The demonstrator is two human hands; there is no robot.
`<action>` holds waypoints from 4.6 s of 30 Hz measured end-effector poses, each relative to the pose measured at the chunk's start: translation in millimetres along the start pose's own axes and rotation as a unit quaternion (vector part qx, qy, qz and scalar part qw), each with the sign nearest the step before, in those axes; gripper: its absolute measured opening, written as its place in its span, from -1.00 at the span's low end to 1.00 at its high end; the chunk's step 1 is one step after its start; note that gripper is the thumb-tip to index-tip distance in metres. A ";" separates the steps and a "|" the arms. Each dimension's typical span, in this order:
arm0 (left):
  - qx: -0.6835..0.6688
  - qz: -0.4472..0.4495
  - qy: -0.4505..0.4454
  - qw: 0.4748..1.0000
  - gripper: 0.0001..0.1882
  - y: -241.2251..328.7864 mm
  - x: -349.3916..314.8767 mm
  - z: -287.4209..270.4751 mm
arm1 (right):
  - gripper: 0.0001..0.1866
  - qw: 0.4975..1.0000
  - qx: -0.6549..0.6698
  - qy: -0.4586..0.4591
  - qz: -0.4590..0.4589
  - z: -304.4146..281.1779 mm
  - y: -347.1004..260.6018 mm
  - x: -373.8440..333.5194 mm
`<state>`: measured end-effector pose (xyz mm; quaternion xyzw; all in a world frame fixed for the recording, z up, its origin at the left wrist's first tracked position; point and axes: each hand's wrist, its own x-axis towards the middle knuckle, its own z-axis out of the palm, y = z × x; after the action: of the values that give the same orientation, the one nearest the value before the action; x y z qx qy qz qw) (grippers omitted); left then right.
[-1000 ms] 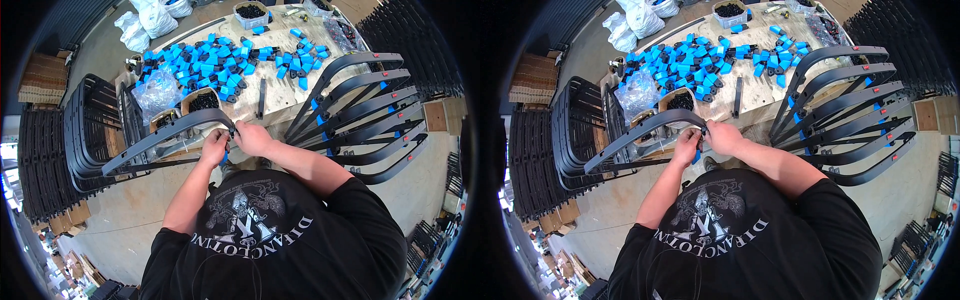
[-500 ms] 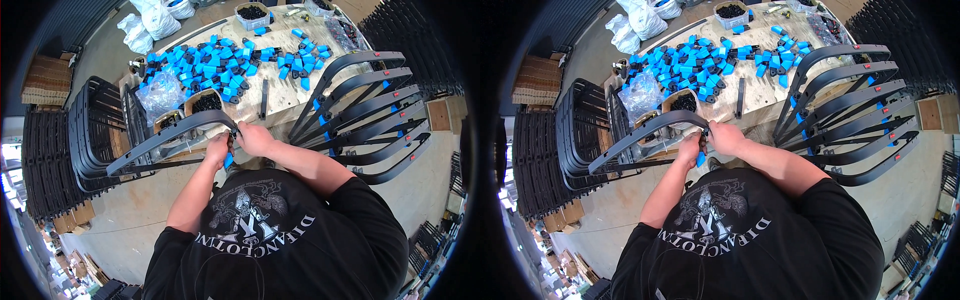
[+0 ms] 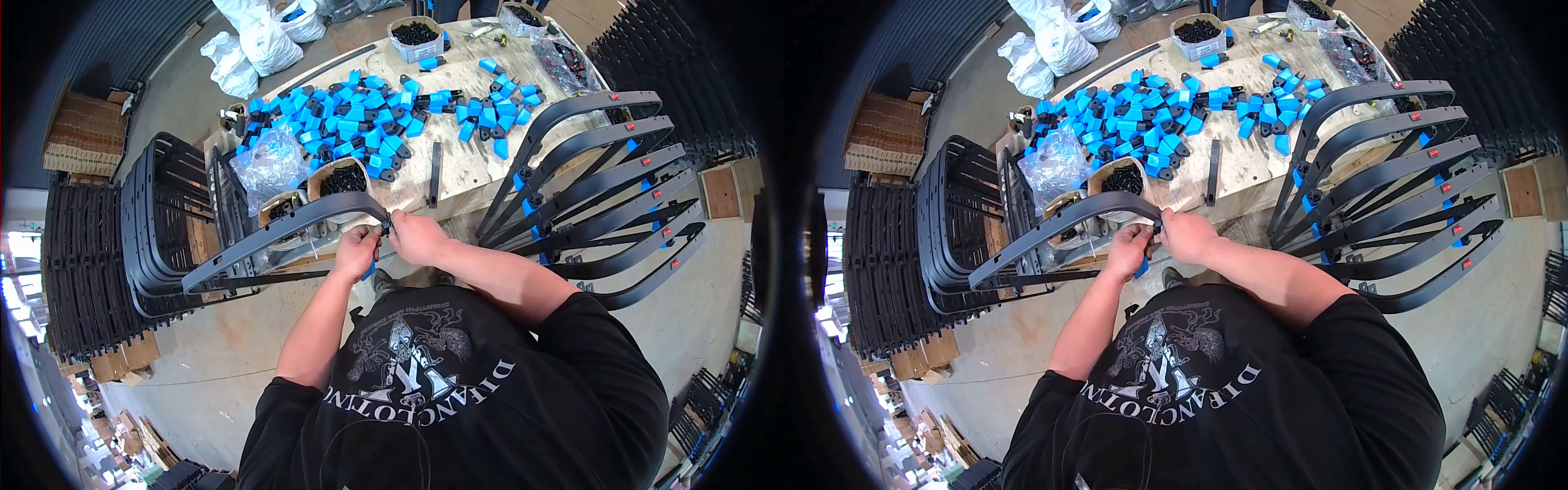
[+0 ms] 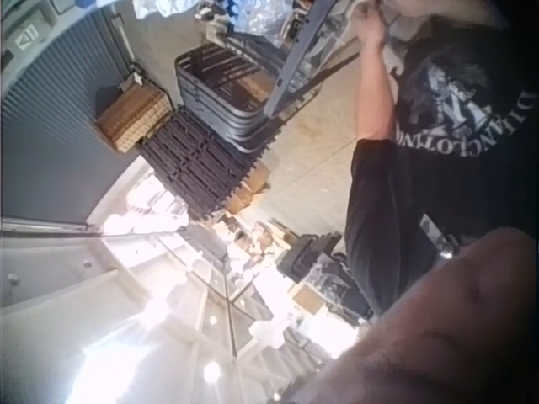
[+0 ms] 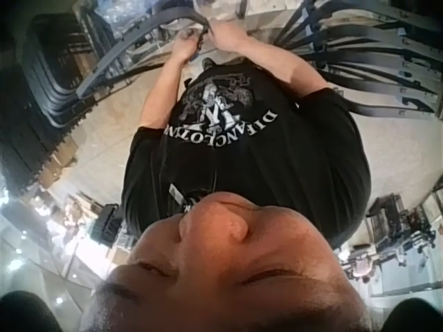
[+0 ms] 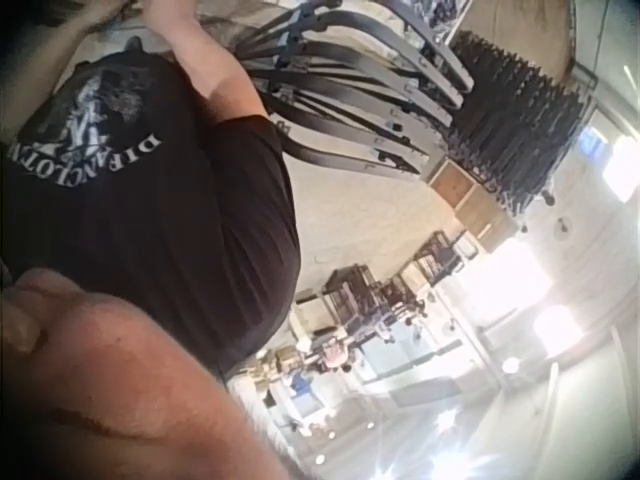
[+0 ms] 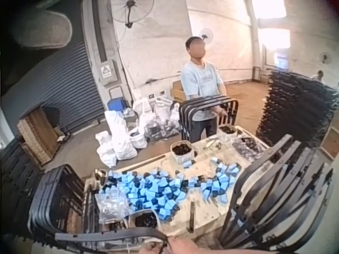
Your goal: Assembling metal frames by attaching blue plastic components and securing them with screws using a manual tool.
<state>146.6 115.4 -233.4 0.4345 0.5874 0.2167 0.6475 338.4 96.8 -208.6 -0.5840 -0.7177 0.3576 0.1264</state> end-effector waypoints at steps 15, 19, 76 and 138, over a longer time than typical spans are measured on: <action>0.308 0.238 -0.005 0.921 -0.58 26.8 -84.8 -5.0 | -0.52 0.700 0.648 -0.101 0.283 40.5 -11.1 -22.3; 0.464 0.253 -0.050 0.848 -0.63 27.9 -104.6 -37.1 | -0.55 0.684 0.675 -0.126 0.244 47.9 -74.1 -14.8; -0.260 0.090 0.055 0.960 -0.88 -162.7 -116.3 -458.7 | -0.38 0.868 0.456 -0.164 0.104 341.6 -327.2 149.1; 0.297 0.437 0.153 0.835 -0.80 -116.7 -151.0 -411.8 | -0.81 0.693 0.667 -0.240 0.133 282.4 -304.9 119.9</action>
<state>-303.6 61.1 -214.5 0.7787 0.4637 0.3563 0.2271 -93.1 86.0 -236.6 -0.3300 -0.2117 0.8834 0.2568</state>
